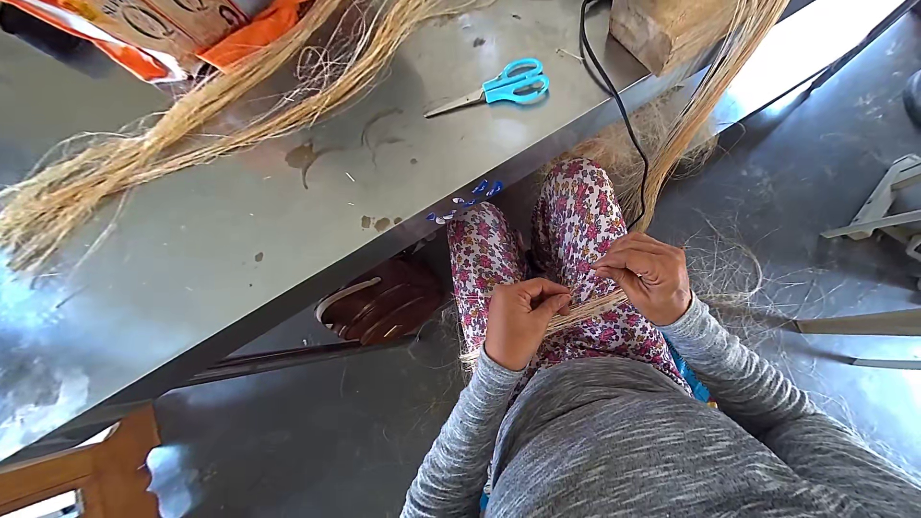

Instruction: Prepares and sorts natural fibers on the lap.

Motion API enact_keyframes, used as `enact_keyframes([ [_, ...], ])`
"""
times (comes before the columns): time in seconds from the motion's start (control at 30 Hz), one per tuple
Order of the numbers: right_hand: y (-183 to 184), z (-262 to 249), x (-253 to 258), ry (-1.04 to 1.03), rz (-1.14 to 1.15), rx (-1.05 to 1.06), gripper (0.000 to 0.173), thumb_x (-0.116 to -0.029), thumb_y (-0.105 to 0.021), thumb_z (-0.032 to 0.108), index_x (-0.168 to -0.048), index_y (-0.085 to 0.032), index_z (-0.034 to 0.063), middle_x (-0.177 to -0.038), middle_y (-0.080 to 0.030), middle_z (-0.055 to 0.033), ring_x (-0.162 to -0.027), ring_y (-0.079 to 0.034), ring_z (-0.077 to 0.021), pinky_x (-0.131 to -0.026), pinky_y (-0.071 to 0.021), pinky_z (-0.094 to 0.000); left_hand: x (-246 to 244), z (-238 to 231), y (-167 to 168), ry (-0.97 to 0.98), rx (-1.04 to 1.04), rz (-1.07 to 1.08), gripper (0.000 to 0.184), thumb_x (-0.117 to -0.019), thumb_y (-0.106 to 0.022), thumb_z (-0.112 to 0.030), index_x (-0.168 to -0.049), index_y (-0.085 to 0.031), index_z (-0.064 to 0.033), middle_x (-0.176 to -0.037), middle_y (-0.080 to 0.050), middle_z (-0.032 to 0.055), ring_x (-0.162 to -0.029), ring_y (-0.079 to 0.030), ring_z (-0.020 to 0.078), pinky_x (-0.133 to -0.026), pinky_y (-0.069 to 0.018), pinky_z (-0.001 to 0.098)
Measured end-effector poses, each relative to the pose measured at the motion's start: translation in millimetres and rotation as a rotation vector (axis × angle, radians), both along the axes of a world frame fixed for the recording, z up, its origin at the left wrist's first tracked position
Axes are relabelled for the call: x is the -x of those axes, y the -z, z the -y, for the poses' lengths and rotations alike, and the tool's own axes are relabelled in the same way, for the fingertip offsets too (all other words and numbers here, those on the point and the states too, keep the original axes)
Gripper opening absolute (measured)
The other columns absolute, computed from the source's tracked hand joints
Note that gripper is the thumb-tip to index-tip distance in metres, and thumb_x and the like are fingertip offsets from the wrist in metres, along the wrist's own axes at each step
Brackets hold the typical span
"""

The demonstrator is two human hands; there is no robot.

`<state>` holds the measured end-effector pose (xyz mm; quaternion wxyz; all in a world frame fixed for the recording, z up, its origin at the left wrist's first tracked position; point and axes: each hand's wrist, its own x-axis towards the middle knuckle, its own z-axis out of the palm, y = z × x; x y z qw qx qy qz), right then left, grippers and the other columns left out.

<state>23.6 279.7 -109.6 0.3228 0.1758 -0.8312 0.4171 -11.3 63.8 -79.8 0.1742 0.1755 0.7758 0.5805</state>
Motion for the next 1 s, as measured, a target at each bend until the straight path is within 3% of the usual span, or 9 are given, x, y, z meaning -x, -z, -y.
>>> enact_keyframes([
  [0.2, -2, 2, 1, -0.088, 0.098, 0.05, 0.016, -0.0925, -0.069, 0.01, -0.085, -0.078, -0.0009, -0.084, -0.076, -0.0095, -0.086, -0.073, -0.0162, -0.087, -0.058, -0.0305, -1, 9, -2, -0.024, 0.13, -0.239, 0.006, -0.0928, -0.068, -0.003, -0.093, -0.074, -0.0012, -0.076, -0.073, 0.0017, -0.066, -0.067, 0.0013, -0.064, -0.0565, 0.0189],
  [0.4, -4, 7, 0, -0.157, 0.206, 0.16, 0.006, -0.0846, -0.075, 0.003, -0.086, -0.078, -0.002, -0.085, -0.076, -0.0088, -0.083, -0.072, -0.0103, -0.081, -0.0598, -0.0246, 1, 18, -2, -0.032, 0.16, -0.262, 0.008, -0.094, -0.067, -0.006, -0.092, -0.074, -0.003, -0.075, -0.073, -0.0001, -0.065, -0.067, 0.0006, -0.062, -0.0552, 0.0185],
  [0.63, -5, 15, 5, -0.128, 0.138, 0.093, 0.016, -0.0921, -0.07, 0.009, -0.085, -0.076, -0.0037, -0.082, -0.074, -0.01, -0.077, -0.07, -0.0092, -0.076, -0.0578, -0.0219, 1, 30, -1, -0.006, -0.028, -0.155, 0.005, -0.0906, -0.069, 0.0, -0.093, -0.074, 0.0004, -0.079, -0.074, 0.0016, -0.069, -0.069, 0.0011, -0.067, -0.0587, 0.0182],
  [0.73, -7, 17, 6, -0.14, 0.158, 0.131, 0.017, -0.093, -0.067, 0.008, -0.085, -0.075, -0.0043, -0.082, -0.073, -0.0094, -0.077, -0.069, -0.0072, -0.075, -0.0576, -0.0207, 2, 35, -3, 0.065, -0.097, -0.153, 0.005, -0.0877, -0.073, -0.002, -0.092, -0.075, -0.0016, -0.083, -0.073, -0.0016, -0.068, -0.063, -0.0027, -0.064, -0.054, 0.0147],
  [0.83, -7, 21, 5, -0.212, 0.251, 0.34, 0.015, -0.095, -0.064, 0.005, -0.086, -0.072, -0.0035, -0.081, -0.071, -0.0031, -0.072, -0.067, -0.0027, -0.071, -0.058, -0.0192, 2, 33, -7, 0.15, -0.181, -0.168, 0.005, -0.0885, -0.074, -0.005, -0.092, -0.076, -0.0023, -0.087, -0.071, -0.0029, -0.072, -0.06, -0.004, -0.066, -0.0511, 0.0127],
  [0.93, -6, 29, 1, -0.32, 0.437, 0.646, 0.018, -0.099, -0.058, 0.007, -0.086, -0.07, 0.0087, -0.075, -0.071, 0.0063, -0.065, -0.066, -0.0007, -0.064, -0.0578, -0.0199, 0, 21, -6, 0.198, -0.27, -0.241, 0.005, -0.0899, -0.073, -0.003, -0.092, -0.076, 0.0009, -0.09, -0.07, 0.0008, -0.077, -0.062, -0.0019, -0.071, -0.0532, 0.0135],
  [1.0, -4, 33, -1, -0.388, 0.556, 0.803, 0.022, -0.1019, -0.054, 0.011, -0.086, -0.07, 0.0144, -0.073, -0.071, 0.0074, -0.064, -0.065, -0.001, -0.063, -0.0564, -0.0203, -2, 12, -5, 0.196, -0.274, -0.31, 0.005, -0.0897, -0.073, -0.001, -0.091, -0.076, 0.0023, -0.09, -0.07, 0.0037, -0.08, -0.064, 0.0001, -0.073, -0.0551, 0.0146],
])
